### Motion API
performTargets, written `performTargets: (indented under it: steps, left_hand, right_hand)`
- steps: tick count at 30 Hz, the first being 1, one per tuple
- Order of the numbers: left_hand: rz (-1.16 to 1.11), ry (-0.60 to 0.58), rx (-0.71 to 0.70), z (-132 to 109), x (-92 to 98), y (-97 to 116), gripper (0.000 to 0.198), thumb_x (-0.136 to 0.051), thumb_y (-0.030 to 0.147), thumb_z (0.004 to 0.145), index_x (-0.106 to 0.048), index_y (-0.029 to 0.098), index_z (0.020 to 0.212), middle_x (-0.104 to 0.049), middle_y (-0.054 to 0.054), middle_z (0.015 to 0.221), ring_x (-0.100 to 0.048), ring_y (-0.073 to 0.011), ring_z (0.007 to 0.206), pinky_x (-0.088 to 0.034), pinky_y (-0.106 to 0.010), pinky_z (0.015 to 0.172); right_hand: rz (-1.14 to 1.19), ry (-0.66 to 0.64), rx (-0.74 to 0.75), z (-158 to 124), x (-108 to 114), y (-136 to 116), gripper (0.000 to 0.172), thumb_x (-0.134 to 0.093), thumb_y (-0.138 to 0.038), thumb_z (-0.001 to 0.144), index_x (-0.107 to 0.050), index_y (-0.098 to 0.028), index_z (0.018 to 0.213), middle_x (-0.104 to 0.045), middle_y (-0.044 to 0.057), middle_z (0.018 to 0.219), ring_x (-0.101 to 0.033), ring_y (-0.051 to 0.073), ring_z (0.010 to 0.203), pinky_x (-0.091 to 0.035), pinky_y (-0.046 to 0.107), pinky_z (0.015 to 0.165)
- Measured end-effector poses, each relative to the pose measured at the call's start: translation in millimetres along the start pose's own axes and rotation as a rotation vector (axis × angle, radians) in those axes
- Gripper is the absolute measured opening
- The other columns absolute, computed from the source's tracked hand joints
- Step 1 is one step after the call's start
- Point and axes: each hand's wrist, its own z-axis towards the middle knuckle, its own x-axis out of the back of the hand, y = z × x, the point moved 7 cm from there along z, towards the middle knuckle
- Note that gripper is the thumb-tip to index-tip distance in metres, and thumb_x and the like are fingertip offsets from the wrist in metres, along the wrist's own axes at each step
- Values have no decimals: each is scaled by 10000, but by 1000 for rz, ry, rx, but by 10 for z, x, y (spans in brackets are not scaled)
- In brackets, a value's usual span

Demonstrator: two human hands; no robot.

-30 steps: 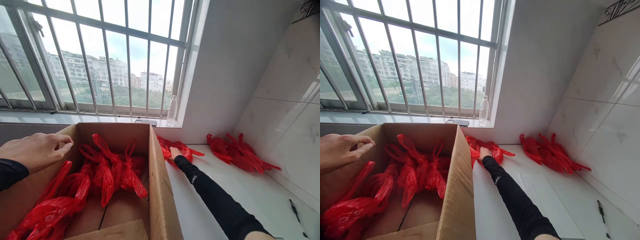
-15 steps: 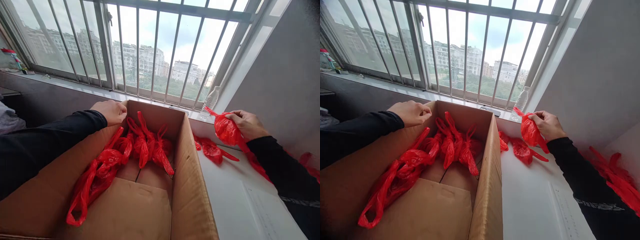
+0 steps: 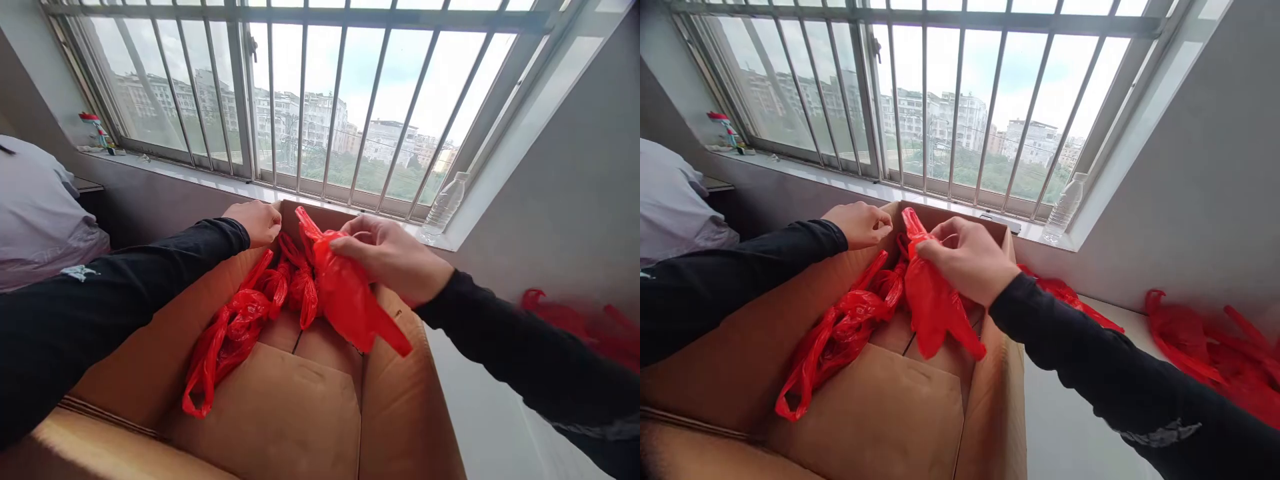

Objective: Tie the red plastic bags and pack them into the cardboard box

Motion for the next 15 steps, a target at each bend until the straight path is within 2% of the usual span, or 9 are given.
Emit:
performTargets:
  steps: [1,3,4,5,7,10,11,13,15]
  left_hand:
    - [-2,-5,2,2,-5,-5,447,-371,452,820,-725,254,1008,-715,-80,979,-656,-298,952,-466,-365,799]
    - [-10,-8,4,7,-16,-14,441,-375,459,823,-725,251,995,-717,-82,979,-657,-297,948,-464,-364,806]
    - [-15,-5,0,9,-20,-14,429,-384,452,823,-725,250,986,-717,-79,986,-656,-292,950,-461,-358,810]
    - [-19,0,-6,9,-20,-10,415,-395,444,820,-725,248,979,-717,-75,994,-654,-287,952,-458,-352,812]
    - [-22,8,-17,7,-10,4,399,-406,422,817,-723,238,976,-713,-74,991,-650,-285,939,-455,-349,801]
    - [-16,29,-70,5,41,41,440,-341,411,856,-718,222,983,-707,-85,946,-644,-282,872,-454,-357,745]
    - [-16,29,-83,12,51,41,458,-320,417,871,-715,220,995,-707,-83,936,-639,-275,857,-451,-352,733]
    - [-5,3,-10,55,30,-51,437,-366,444,849,-711,241,1023,-713,-65,923,-636,-271,850,-451,-343,730]
    - [-57,-2,-18,128,-6,-111,419,-394,467,824,-729,253,957,-720,-65,848,-642,-278,778,-455,-359,706]
  right_hand:
    - [-30,-141,-35,12,-238,35,279,-774,-350,730,-605,-197,891,-663,16,712,-621,152,539,-515,254,422]
    - [-70,-314,-31,-17,-506,24,424,-823,-360,668,-606,-194,992,-676,27,770,-646,167,606,-550,268,470]
    - [-67,-335,-12,-27,-517,-7,454,-820,-365,671,-603,-192,1030,-678,33,795,-656,173,637,-564,274,493]
    - [-47,-304,16,-18,-437,-43,444,-799,-369,698,-599,-191,1052,-677,38,816,-663,175,662,-573,277,510]
    - [4,-136,87,67,-62,-85,361,-721,-365,778,-589,-191,1065,-666,37,848,-671,167,686,-579,273,521]
    - [-31,297,186,259,811,69,277,-606,-325,855,-551,-208,1099,-638,14,902,-653,124,678,-570,238,531]
    - [-80,451,180,300,1103,207,269,-544,-311,886,-522,-215,1137,-626,6,918,-636,106,669,-560,219,530]
    - [-256,657,-31,353,1563,668,281,-399,-286,947,-448,-230,1218,-607,13,997,-626,93,722,-543,193,548]
    - [-327,667,-183,382,1781,1172,269,-414,-244,947,-469,-181,1202,-617,49,1002,-636,119,753,-554,226,585]
